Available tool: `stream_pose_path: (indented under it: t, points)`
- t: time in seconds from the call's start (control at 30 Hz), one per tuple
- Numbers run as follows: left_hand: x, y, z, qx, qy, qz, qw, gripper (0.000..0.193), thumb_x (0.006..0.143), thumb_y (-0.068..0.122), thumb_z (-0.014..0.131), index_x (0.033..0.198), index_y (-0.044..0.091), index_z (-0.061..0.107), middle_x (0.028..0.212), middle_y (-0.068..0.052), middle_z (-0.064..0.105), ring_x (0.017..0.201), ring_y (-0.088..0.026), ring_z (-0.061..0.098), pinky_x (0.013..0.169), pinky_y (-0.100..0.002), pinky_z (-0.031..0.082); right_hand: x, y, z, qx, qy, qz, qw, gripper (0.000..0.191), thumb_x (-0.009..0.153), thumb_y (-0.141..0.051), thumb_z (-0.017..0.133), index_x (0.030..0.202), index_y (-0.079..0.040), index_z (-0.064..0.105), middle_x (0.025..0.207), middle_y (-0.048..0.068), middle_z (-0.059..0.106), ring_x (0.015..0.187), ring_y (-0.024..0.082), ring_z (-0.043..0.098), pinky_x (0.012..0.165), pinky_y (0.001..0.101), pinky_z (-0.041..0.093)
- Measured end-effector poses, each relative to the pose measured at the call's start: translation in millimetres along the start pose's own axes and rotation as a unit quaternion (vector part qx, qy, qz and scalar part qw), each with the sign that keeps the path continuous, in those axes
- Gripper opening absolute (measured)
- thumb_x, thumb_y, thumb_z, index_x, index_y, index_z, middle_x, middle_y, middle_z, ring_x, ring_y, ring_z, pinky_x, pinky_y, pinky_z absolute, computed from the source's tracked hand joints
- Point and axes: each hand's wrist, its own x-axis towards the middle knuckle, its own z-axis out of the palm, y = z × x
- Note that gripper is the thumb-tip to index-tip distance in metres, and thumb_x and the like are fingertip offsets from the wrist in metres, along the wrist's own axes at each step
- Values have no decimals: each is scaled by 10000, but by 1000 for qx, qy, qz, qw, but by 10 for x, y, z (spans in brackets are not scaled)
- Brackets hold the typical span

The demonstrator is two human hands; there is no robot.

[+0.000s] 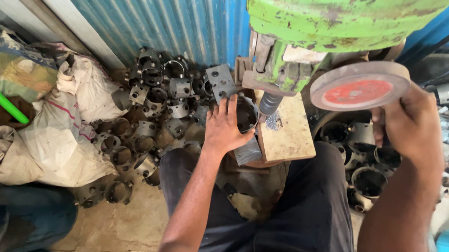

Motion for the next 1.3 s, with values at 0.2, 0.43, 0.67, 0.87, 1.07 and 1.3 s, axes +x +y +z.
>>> stream_pose_path:
  t: [0.2, 0.43, 0.67, 0.87, 1.07, 1.3]
  points:
    - [8, 0, 20, -3, 3, -2, 1000, 1131, 624, 521, 880, 1501, 37, 352, 1356, -229, 499, 1194, -477, 556, 1023, -574, 428, 90, 839, 65, -26, 26, -81, 996, 160, 919, 31, 520, 991, 79, 655, 610, 57, 599, 461, 113, 563, 480, 277, 461]
    - [33, 8, 9, -26, 3, -8, 1000, 1108, 618, 492, 883, 1500, 57, 372, 1354, -201, 514, 1215, -432, 570, 1020, -567, 432, 138, 1011, 33, -40, 26, -121, 991, 145, 952, 33, 536, 979, 88, 668, 633, 60, 622, 482, 113, 582, 489, 270, 469]
    - [54, 1, 22, -28, -13, -21, 999, 1116, 630, 487, 880, 1518, 71, 349, 1372, -202, 498, 1221, -419, 562, 1018, -564, 434, 151, 1013, 82, -18, 28, -123, 992, 142, 992, 28, 544, 939, 87, 662, 622, 61, 610, 477, 109, 571, 454, 251, 454]
    - [53, 0, 56, -22, -12, -19, 1000, 1136, 626, 488, 888, 1523, 76, 328, 1408, -219, 473, 1254, -435, 535, 1044, -612, 402, 145, 1019, 87, 9, 31, -131, 991, 133, 974, 42, 541, 971, 95, 663, 656, 64, 618, 489, 105, 572, 456, 244, 458]
    - [77, -17, 55, -21, -25, -21, 999, 1131, 644, 492, 883, 1530, 77, 316, 1404, -217, 469, 1258, -437, 530, 1059, -621, 392, 155, 1015, 116, 8, 40, -135, 990, 124, 995, 47, 550, 992, 101, 662, 676, 66, 628, 500, 102, 580, 459, 240, 463]
    - [82, -1, 57, -25, -18, -11, 999, 1124, 643, 494, 876, 1524, 60, 328, 1387, -213, 483, 1227, -434, 553, 1033, -569, 420, 148, 1063, 105, 6, 39, -143, 989, 128, 1013, 47, 547, 1014, 102, 663, 677, 72, 637, 500, 104, 580, 467, 240, 466]
